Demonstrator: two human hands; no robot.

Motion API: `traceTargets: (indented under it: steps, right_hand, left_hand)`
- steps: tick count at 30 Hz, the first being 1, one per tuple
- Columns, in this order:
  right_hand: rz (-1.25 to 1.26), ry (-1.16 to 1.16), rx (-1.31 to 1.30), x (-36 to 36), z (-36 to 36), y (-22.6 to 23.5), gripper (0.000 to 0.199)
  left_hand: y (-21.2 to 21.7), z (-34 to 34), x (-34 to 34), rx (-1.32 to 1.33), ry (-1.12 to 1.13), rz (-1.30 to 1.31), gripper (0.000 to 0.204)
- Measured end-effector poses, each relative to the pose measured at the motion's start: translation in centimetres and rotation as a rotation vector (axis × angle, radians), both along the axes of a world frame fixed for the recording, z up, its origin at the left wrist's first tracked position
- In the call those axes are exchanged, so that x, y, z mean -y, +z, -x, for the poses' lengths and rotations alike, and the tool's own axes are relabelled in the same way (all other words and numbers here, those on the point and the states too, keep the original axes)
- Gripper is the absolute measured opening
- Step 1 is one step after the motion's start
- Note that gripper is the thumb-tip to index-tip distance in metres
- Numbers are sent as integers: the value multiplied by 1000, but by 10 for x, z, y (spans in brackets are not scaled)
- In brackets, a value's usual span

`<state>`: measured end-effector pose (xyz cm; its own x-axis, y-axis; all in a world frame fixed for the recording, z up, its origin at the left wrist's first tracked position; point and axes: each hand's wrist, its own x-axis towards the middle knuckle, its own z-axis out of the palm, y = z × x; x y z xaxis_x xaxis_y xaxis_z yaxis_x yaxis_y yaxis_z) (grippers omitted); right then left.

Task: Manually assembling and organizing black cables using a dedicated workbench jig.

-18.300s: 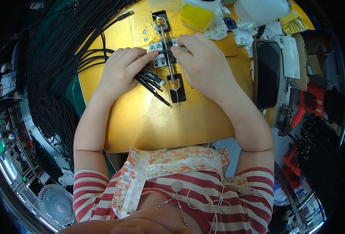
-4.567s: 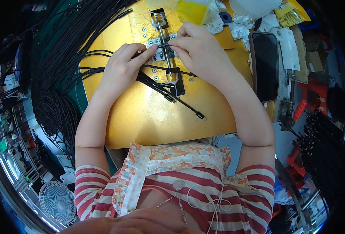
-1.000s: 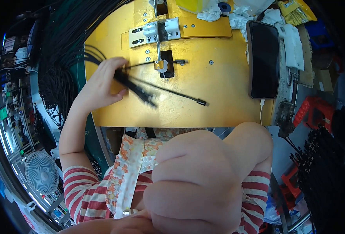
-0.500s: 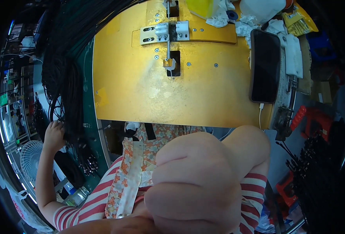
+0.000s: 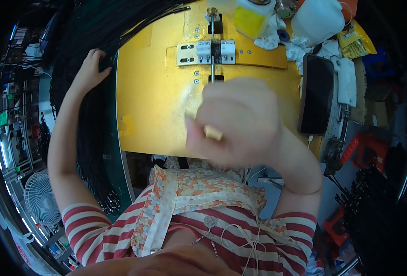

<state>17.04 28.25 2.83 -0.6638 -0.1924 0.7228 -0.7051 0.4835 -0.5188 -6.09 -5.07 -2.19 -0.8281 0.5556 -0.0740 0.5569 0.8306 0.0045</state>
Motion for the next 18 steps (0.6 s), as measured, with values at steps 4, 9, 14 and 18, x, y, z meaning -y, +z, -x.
traceTargets:
  steps: [4, 9, 14, 18]
  right_hand:
    - [-18, -119, 69, -15, 18, -32, 22]
    - [-112, -226, -121, -19, 31, -58, 25]
    - [-210, -239, -172, -22, 38, -71, 25]
    - [-224, -252, -214, -23, 40, -73, 24]
  left_hand:
    - [-26, 26, -25, 34, 121, -17, 44]
    - [-11, 1, -46, 198, -4, 82, 26]
    - [-33, -2, -44, 137, -30, -248, 20]
    - [-27, 14, -54, -347, 35, -270, 19]
